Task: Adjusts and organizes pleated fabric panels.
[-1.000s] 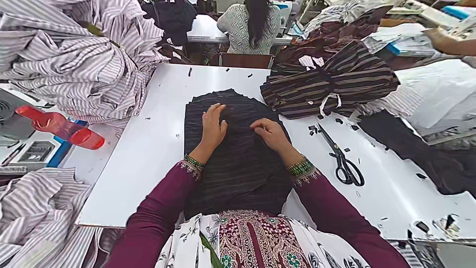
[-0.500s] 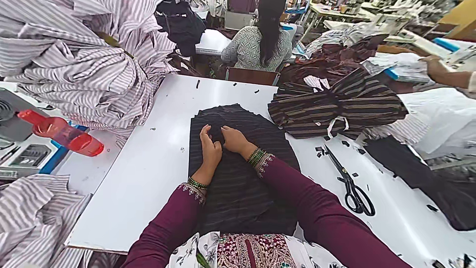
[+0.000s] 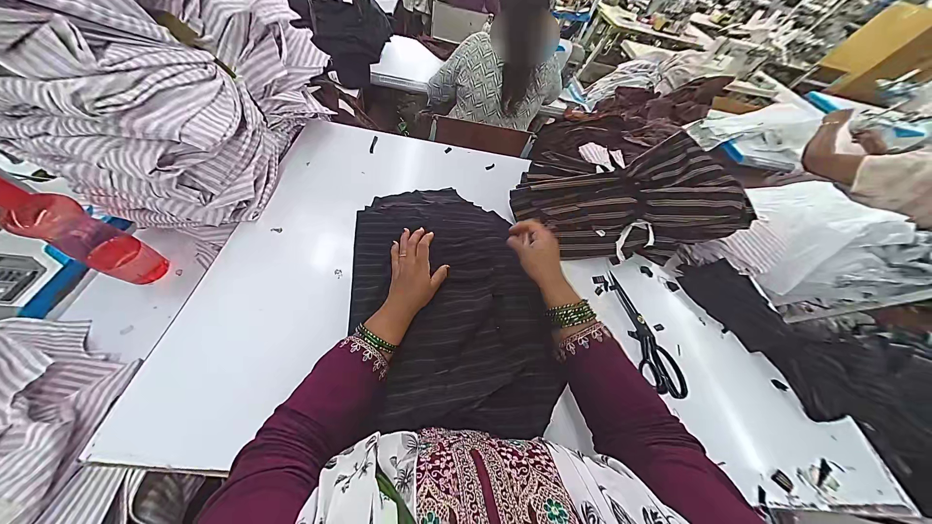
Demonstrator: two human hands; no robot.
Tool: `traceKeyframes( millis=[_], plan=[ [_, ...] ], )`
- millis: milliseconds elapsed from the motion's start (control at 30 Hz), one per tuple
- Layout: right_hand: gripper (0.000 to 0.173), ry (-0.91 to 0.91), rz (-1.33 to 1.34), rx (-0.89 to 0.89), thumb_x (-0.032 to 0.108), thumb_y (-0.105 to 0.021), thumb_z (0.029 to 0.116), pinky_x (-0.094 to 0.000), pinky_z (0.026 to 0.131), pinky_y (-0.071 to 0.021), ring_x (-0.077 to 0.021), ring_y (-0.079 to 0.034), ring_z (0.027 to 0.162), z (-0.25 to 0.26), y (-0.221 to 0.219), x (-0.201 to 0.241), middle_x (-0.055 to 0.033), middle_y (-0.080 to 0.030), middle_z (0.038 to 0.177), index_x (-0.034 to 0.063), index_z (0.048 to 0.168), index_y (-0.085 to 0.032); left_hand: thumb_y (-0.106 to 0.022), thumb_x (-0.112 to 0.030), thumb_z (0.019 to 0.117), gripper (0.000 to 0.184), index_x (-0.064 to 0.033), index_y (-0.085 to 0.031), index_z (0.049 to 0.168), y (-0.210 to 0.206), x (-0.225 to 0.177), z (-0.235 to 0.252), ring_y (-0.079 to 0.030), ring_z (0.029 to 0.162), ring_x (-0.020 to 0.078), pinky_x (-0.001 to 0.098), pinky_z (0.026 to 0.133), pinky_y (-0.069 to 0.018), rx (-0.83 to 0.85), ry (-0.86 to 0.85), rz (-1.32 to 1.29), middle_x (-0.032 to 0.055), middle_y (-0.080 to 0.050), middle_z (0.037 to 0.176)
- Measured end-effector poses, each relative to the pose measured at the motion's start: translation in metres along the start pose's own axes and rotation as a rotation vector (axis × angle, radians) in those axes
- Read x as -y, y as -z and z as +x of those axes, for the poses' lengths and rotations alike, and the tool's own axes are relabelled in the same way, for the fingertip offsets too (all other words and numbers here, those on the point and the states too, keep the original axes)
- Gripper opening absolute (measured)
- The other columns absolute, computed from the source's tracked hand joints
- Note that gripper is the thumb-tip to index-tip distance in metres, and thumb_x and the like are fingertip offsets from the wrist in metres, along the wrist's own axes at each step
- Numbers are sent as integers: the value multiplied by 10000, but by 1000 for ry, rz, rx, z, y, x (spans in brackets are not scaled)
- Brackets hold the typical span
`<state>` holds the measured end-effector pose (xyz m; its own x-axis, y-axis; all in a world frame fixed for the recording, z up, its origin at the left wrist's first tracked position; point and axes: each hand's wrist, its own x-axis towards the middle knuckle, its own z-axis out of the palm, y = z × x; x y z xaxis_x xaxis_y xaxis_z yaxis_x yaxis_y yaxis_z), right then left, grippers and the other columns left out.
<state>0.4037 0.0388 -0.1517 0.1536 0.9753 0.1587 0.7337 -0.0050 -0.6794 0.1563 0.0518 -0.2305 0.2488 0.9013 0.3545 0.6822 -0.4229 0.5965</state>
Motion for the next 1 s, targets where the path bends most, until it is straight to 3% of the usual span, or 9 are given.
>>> traceKeyframes(
  millis=[67, 167, 267, 300, 367, 400, 567, 733, 1000],
  plan=[
    [231, -74, 38, 148, 92, -595, 993, -443, 861, -505, -256, -632, 907, -24, -21, -20, -182, -676, 1004, -33, 1170, -674, -635, -480, 947, 758, 8, -458, 1499, -3, -8, -6, -213, 1534, 476, 708, 1187, -151, 44, -105, 75, 255, -352, 1609],
    [176, -53, 147, 68, 114, -591, 985, -322, 765, -466, -121, -565, 783, -48, -34, -32, -78, -645, 861, -6, 1047, -704, -601, -581, 946, 883, 15, -377, 1557, 4, -50, -50, -193, 1537, 488, 711, 1191, -141, 508, -312, 6, 287, -269, 1641],
    [114, -81, 332, 43, 75, -630, 973, -249, 670, -444, -60, -510, 687, -53, -30, -38, -44, -606, 829, -13, 1013, -691, -652, -364, 972, 616, -22, -540, 1472, 21, -96, -93, -329, 1502, 442, 684, 1201, -166, 1011, -632, -366, 217, -463, 1561],
    [90, -70, 388, 3, 46, -637, 968, -223, 626, -452, -44, -512, 655, -52, -29, -41, -43, -609, 839, -19, 1006, -686, -583, -285, 1013, 490, 4, -599, 1408, 26, -103, -92, -443, 1441, 422, 638, 1193, -255, 1114, -711, -488, 214, -559, 1476],
    [113, 65, 389, -70, -7, -603, 956, -293, 788, -510, -110, -609, 878, -50, -27, -42, -107, -664, 1007, -38, 999, -703, -525, -202, 1041, 337, 10, -725, 1210, 35, -105, -75, -681, 1164, 313, 513, 1044, -495, 977, -735, -553, 167, -728, 1205],
    [137, 175, 342, -86, -28, -588, 943, -368, 899, -528, -187, -649, 1016, -47, -27, -40, -154, -689, 1077, -46, 987, -716, -529, -155, 1040, 292, 3, -733, 1175, 40, -102, -60, -693, 1117, 283, 472, 1010, -518, 822, -674, -480, 153, -736, 1164],
    [234, 407, -88, 64, -48, -582, 937, -541, 921, -545, -361, -698, 1076, -28, -42, -22, -192, -726, 1131, 8, 1073, -763, -718, -138, 944, 241, 11, -720, 1134, 33, -45, 12, -618, 1214, 377, 576, 1104, -405, 263, -193, -84, 205, -690, 1209],
    [179, 271, 21, -21, -66, -599, 922, -493, 895, -540, -333, -684, 1003, -24, -48, -30, -195, -711, 1029, -17, 950, -769, -766, -312, 918, 413, 9, -720, 1172, 13, 3, -1, -489, 1407, 362, 570, 1219, -252, 254, -68, -86, 192, -651, 1341],
    [185, 220, -10, -29, -85, -595, 919, -503, 905, -538, -341, -675, 1026, -25, -45, -31, -203, -702, 1043, -24, 929, -769, -715, -110, 917, 135, 10, -750, 970, 19, 7, -2, -420, 1455, 370, 602, 1226, -185, 343, -119, -172, 182, -644, 1354]
  ],
)
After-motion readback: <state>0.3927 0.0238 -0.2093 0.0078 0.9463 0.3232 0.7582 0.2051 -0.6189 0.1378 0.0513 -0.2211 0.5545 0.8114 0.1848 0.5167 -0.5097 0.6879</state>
